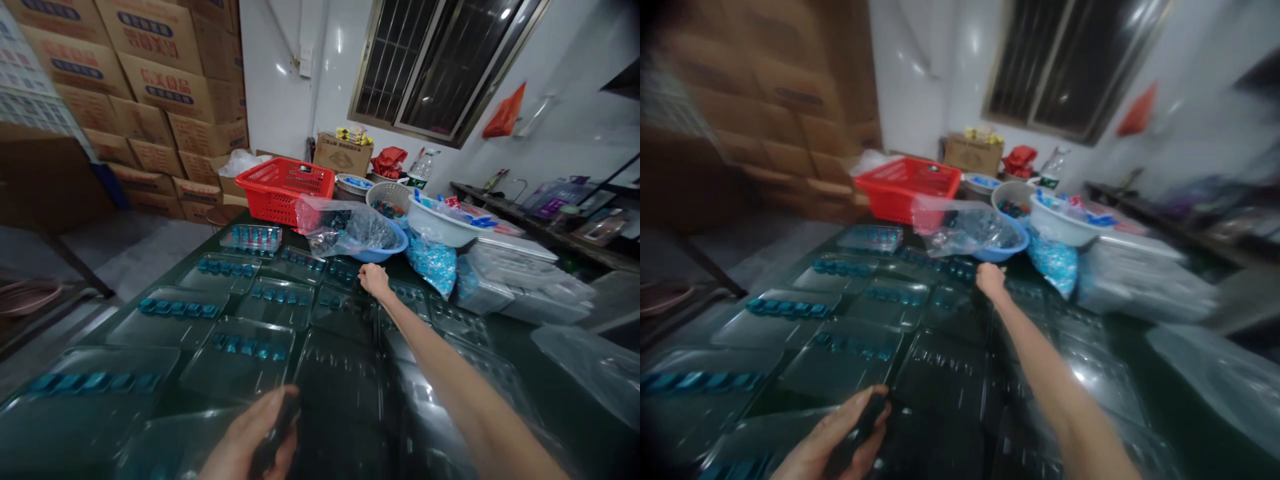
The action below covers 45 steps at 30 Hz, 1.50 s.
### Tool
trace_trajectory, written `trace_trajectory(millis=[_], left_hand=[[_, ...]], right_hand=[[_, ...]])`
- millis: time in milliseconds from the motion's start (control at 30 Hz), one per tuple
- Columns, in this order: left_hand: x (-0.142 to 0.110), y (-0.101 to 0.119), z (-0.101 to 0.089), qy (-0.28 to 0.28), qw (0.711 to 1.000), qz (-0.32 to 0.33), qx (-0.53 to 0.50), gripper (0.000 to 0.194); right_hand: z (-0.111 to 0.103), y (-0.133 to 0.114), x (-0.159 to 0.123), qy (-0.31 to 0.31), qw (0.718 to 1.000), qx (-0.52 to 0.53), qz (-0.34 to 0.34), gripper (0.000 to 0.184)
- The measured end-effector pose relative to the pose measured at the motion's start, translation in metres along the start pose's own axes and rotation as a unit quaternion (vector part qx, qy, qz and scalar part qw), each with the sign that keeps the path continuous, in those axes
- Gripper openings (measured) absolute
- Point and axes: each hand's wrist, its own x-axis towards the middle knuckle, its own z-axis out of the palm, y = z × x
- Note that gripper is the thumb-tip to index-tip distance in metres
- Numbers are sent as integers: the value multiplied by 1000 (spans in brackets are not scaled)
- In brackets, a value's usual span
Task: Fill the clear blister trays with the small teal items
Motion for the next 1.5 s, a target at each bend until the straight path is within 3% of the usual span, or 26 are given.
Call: trace_trajectory(millis=[133, 233, 267, 333, 400, 467, 767, 833, 967, 1100, 1133, 1233, 1300, 1400, 1500], left_hand=[[-3, 1, 0, -41, 998, 51, -2, 28], [-1, -3, -8, -63, 996, 70, -9, 25], [-1, -5, -10, -69, 995, 73, -11, 25], [-1, -9, -12, -87, 993, 85, -8, 22], [-2, -13, -11, -99, 990, 98, 2, 20], [-4, -17, -7, -98, 989, 109, 16, 19], [-20, -29, -2, -75, 980, 162, 82, 22], [-21, -32, -3, -84, 967, 208, 120, 21], [-23, -36, -6, -38, 939, 260, 223, 26], [-26, -34, -8, -41, 874, 355, 330, 22], [-26, -33, -9, -54, 871, 359, 330, 20], [-27, -31, -8, -106, 931, 247, 245, 21], [-29, -29, -6, -122, 965, 153, 175, 22], [-31, -28, -2, -62, 989, 80, 111, 17], [-28, -31, 1, -39, 993, 61, 92, 16]], right_hand=[[-16, -24, -35, 15, 998, 34, -47, 28], [-29, -53, -100, 5, 989, 89, -116, 38], [-34, -62, -127, -14, 981, 120, -153, 33], [-42, -79, -178, -90, 927, 256, -260, 26], [-48, -91, -216, -116, 903, 299, -285, 18], [-52, -97, -236, -120, 902, 312, -272, 15], [-50, -91, -250, -154, 895, 366, -202, 15], [-48, -91, -254, -150, 893, 381, -188, 15], [-45, -92, -260, -120, 901, 376, -181, 14], [-45, -93, -264, -96, 903, 382, -173, 17], [-47, -92, -265, -96, 900, 386, -178, 17], [-50, -89, -267, -81, 888, 403, -207, 10], [-51, -85, -267, -60, 881, 409, -231, 20], [-50, -78, -264, -52, 871, 410, -266, 18], [-49, -74, -264, -46, 871, 401, -279, 15]])
